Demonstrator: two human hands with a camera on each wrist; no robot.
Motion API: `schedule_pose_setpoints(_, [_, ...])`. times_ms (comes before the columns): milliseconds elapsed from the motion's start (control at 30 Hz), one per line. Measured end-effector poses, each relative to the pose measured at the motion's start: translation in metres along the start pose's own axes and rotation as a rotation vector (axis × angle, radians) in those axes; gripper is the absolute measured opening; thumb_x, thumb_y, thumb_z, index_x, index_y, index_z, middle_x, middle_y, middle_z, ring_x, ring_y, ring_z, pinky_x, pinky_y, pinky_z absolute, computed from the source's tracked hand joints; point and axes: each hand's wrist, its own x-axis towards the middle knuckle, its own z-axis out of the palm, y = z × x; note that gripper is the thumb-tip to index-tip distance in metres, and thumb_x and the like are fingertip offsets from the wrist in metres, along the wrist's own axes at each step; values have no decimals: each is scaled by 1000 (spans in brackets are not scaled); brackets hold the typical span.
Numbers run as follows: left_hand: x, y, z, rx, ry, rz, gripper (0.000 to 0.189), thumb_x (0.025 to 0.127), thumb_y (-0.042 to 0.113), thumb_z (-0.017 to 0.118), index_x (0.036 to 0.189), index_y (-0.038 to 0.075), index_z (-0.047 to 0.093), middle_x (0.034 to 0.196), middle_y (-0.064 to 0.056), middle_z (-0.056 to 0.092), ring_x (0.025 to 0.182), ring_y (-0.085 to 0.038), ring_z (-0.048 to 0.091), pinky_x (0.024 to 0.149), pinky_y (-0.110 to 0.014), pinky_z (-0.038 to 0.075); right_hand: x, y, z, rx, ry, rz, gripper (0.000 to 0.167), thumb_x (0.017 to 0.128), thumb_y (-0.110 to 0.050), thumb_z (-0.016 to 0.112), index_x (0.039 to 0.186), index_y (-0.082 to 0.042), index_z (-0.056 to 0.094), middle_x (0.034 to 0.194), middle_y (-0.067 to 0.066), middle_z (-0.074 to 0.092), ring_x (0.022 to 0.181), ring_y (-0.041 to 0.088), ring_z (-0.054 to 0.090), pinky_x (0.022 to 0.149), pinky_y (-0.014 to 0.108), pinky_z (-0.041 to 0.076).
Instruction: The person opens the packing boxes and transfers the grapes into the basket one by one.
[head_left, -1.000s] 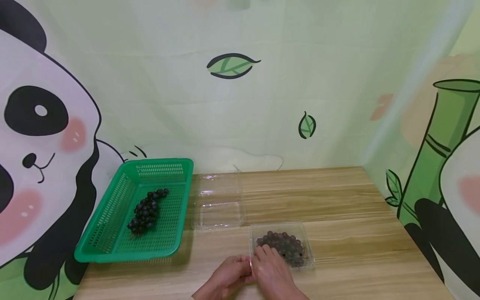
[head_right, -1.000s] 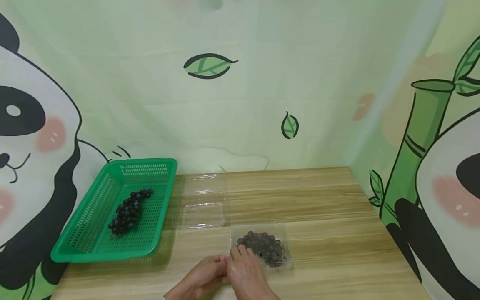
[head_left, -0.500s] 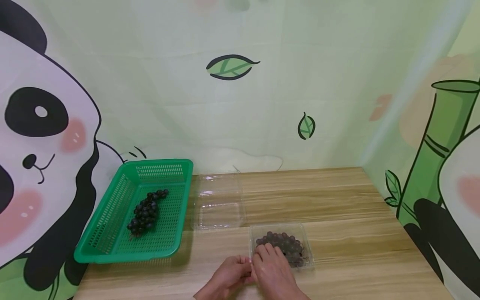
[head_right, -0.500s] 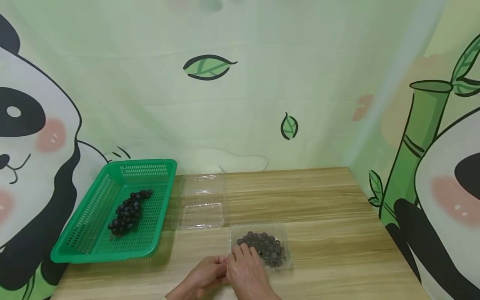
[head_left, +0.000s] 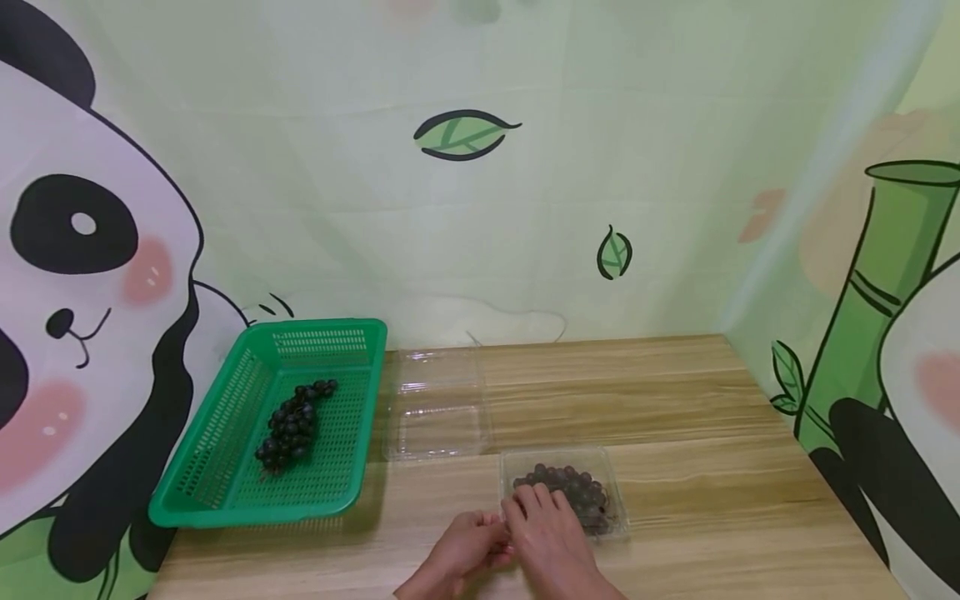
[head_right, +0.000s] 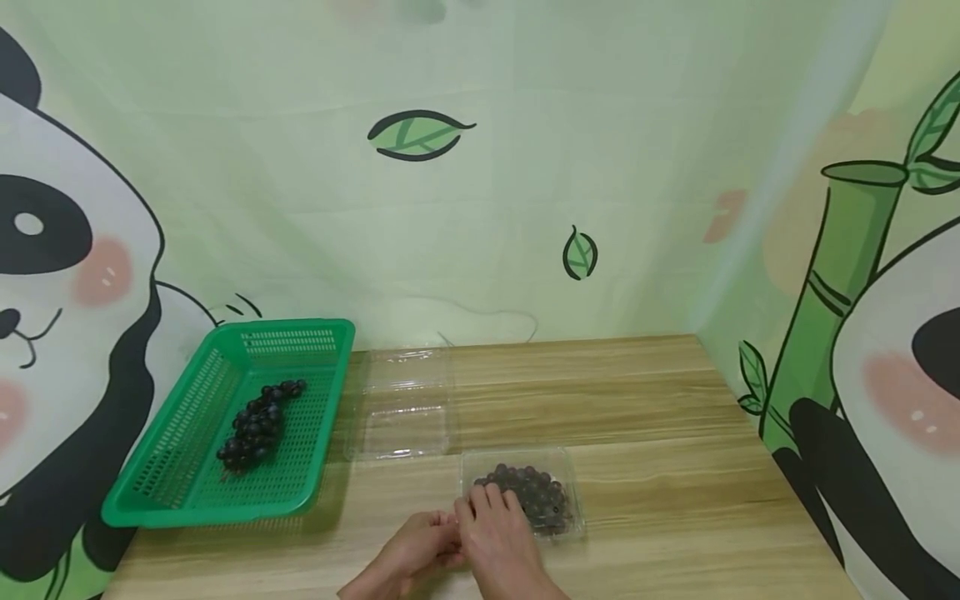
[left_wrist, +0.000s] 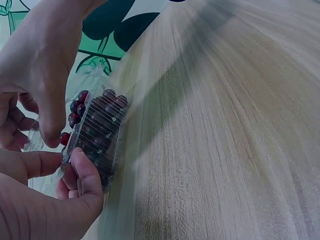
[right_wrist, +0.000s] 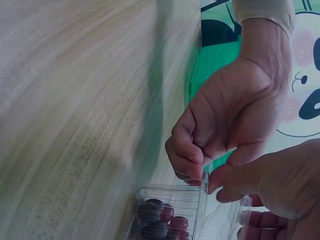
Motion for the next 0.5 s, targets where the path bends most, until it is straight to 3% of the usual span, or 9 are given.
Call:
schedule_pose_setpoints(233, [2,-2,2,9,4,9,18,95,-1,62,80,10,59,70,1,62,63,-7,60,58,-16,50,-2,-1,3,23,28,45,24,83,-13,79,102,-13,63,101,3,56,87,20,48,72,34,42])
schedule_pose_setpoints(500, [2,2,0,51,3,-9,18,94,-3,58,81,8,60,72,-1,63,66,-8,62,60,-16,52,-2,1,0,8,-39,69,33,85,-9,76,116,-11,63,110,4,57,96,22,49,75,35,43])
